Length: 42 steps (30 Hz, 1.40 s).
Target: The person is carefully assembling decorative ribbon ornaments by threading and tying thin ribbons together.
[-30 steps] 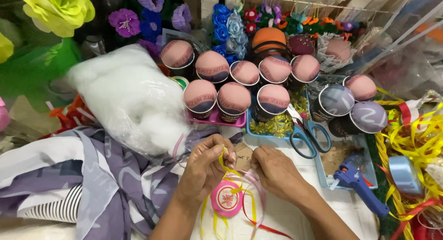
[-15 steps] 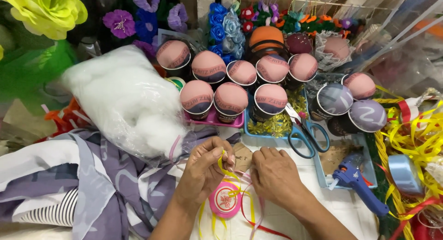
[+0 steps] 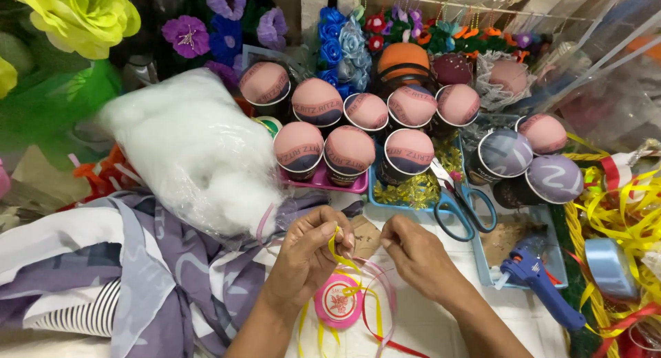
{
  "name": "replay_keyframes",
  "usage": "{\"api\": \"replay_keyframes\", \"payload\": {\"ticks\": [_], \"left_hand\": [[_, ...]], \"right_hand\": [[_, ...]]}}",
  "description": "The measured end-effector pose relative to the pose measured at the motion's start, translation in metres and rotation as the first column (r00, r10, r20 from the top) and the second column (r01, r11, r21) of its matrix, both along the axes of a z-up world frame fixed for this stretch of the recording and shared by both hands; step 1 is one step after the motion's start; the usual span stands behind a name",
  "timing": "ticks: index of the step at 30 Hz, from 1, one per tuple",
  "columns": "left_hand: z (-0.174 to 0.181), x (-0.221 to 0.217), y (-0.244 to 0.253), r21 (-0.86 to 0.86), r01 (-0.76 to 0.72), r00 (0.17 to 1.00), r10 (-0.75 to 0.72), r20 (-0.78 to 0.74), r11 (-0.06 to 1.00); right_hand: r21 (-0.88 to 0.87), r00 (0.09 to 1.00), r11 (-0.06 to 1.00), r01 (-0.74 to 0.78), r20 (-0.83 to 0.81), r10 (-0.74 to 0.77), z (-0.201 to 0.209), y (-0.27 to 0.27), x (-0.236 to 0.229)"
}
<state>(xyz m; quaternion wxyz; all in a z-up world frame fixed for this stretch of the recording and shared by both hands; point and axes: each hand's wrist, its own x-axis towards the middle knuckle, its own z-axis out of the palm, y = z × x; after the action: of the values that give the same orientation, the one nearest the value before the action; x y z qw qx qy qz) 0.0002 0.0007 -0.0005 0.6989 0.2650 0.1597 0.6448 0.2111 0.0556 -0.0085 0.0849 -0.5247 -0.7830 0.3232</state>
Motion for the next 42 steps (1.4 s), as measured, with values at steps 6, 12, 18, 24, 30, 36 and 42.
{"api": "replay_keyframes", "payload": {"ticks": [6, 12, 18, 24, 30, 36, 42], "left_hand": [[-0.003, 0.002, 0.002, -0.003, 0.0, 1.0, 0.0, -0.03, 1.0], [-0.008, 0.004, 0.002, -0.026, 0.004, 0.999, -0.005, -0.046, 1.0], [-0.012, 0.004, 0.003, -0.033, 0.007, 0.999, -0.009, -0.049, 0.999], [-0.008, 0.004, 0.002, -0.024, 0.014, 0.999, -0.015, -0.037, 1.0], [-0.008, 0.003, 0.002, -0.033, 0.0, 0.998, -0.002, -0.059, 0.999], [-0.007, 0.003, 0.003, -0.012, -0.01, 0.998, 0.01, -0.063, 1.0], [-0.006, 0.002, 0.003, -0.015, -0.004, 0.997, 0.003, -0.072, 1.0]], "right_hand": [[-0.338, 0.562, 0.94, -0.045, -0.786, -0.256, -0.016, 0.014, 0.024], [-0.488, 0.114, 0.868, -0.097, -0.871, -0.477, -0.003, 0.025, 0.04], [-0.494, 0.054, 0.847, -0.196, -0.868, -0.494, 0.002, 0.024, 0.039], [-0.462, 0.014, 0.852, -0.247, -0.881, -0.474, 0.003, 0.024, 0.038], [-0.445, 0.002, 0.847, -0.289, -0.886, -0.465, 0.01, 0.022, 0.033], [-0.427, 0.001, 0.848, -0.315, -0.893, -0.449, 0.011, 0.024, 0.033], [-0.463, 0.166, 0.857, -0.224, -0.885, -0.435, -0.003, 0.022, 0.036]]}}
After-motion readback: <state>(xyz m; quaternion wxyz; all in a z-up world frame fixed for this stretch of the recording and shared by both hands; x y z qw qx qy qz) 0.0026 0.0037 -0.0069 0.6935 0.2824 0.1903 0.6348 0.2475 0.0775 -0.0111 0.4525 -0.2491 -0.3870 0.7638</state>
